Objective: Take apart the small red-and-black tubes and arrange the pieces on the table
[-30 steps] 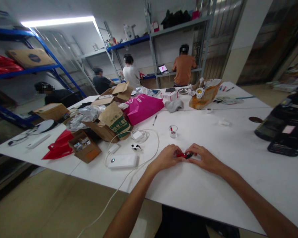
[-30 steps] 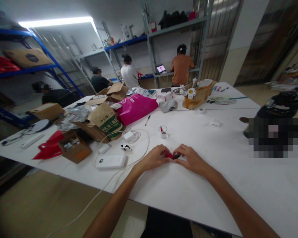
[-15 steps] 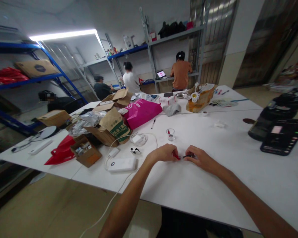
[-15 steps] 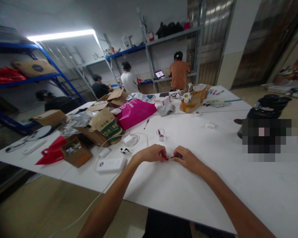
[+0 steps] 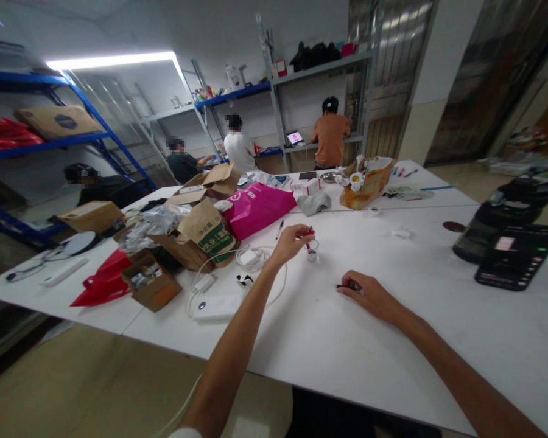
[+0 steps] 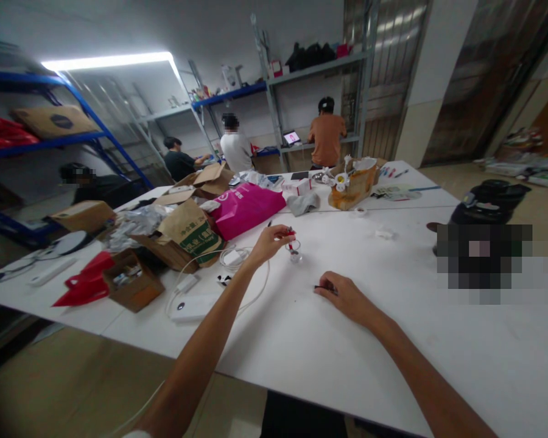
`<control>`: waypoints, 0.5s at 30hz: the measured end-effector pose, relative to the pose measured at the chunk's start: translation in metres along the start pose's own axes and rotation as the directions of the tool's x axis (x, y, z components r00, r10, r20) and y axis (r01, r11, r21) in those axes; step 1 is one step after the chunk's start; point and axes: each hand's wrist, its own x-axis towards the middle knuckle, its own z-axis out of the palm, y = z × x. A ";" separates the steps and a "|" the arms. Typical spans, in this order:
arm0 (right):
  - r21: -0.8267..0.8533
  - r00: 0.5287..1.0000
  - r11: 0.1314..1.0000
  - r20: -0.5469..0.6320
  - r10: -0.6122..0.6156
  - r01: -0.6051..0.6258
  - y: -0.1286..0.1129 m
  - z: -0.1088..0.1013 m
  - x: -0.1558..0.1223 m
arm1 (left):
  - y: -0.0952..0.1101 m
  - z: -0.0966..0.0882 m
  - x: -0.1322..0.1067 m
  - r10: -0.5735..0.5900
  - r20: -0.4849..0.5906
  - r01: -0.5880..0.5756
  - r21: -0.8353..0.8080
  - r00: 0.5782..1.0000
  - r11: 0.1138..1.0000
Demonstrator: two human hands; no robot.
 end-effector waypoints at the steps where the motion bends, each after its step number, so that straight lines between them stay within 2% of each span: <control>1: 0.002 1.000 1.000 -0.001 -0.002 0.002 0.000 0.000 0.000 | -0.001 0.000 0.000 0.004 0.011 -0.004 0.048 1.000 0.999; 6: 0.008 1.000 1.000 0.003 0.002 -0.002 -0.001 0.000 0.000 | -0.001 0.001 -0.009 0.029 0.048 -0.039 0.208 0.998 0.977; 15: 0.002 1.000 1.000 0.007 0.017 -0.017 -0.005 -0.001 -0.001 | -0.003 -0.009 -0.006 0.031 0.203 -0.080 0.235 0.979 0.969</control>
